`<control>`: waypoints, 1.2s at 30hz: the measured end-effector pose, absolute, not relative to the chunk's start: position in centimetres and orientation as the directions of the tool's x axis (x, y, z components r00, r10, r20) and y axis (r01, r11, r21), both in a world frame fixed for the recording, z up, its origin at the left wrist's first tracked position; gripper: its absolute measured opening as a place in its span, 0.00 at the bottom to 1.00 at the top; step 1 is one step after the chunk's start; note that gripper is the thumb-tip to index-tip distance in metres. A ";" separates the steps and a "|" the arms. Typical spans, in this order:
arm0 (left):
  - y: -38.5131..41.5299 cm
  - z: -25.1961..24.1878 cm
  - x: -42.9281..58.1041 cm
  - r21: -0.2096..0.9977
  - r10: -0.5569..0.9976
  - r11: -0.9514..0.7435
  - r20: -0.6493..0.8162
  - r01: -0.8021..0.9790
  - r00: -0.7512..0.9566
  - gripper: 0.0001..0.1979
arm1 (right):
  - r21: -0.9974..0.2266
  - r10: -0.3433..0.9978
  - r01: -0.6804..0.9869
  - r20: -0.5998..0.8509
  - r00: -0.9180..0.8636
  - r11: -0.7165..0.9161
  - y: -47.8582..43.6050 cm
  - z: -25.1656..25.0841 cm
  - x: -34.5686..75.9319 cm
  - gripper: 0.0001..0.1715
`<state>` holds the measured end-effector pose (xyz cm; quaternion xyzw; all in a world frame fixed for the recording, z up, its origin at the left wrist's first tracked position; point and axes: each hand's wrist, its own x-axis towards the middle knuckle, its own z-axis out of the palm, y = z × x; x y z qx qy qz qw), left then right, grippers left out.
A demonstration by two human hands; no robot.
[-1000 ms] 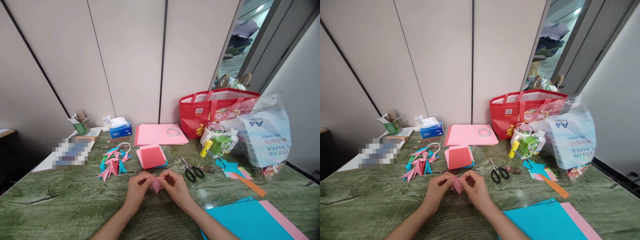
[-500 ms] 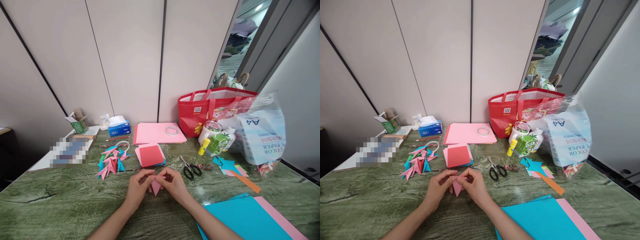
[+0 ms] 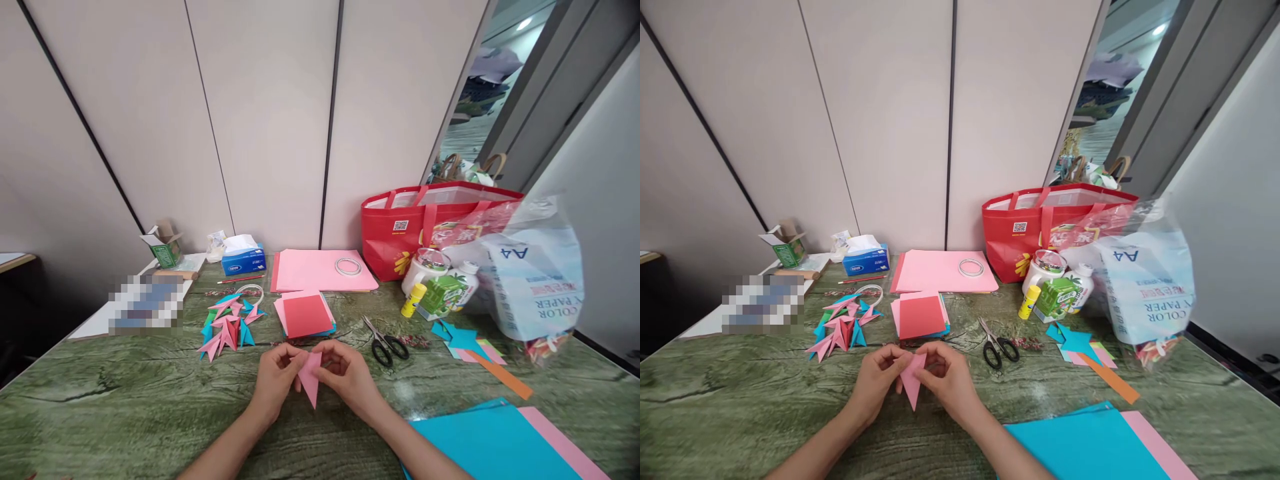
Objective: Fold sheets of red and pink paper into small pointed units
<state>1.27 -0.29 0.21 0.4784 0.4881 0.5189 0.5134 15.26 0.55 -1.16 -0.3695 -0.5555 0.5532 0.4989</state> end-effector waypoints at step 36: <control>-0.2 0.4 1.6 0.998 1.000 0.000 0.001 -0.061 0.009 0.12 | -0.961 0.973 -0.210 0.206 -0.101 0.181 1.0 -1.6 15.3 0.19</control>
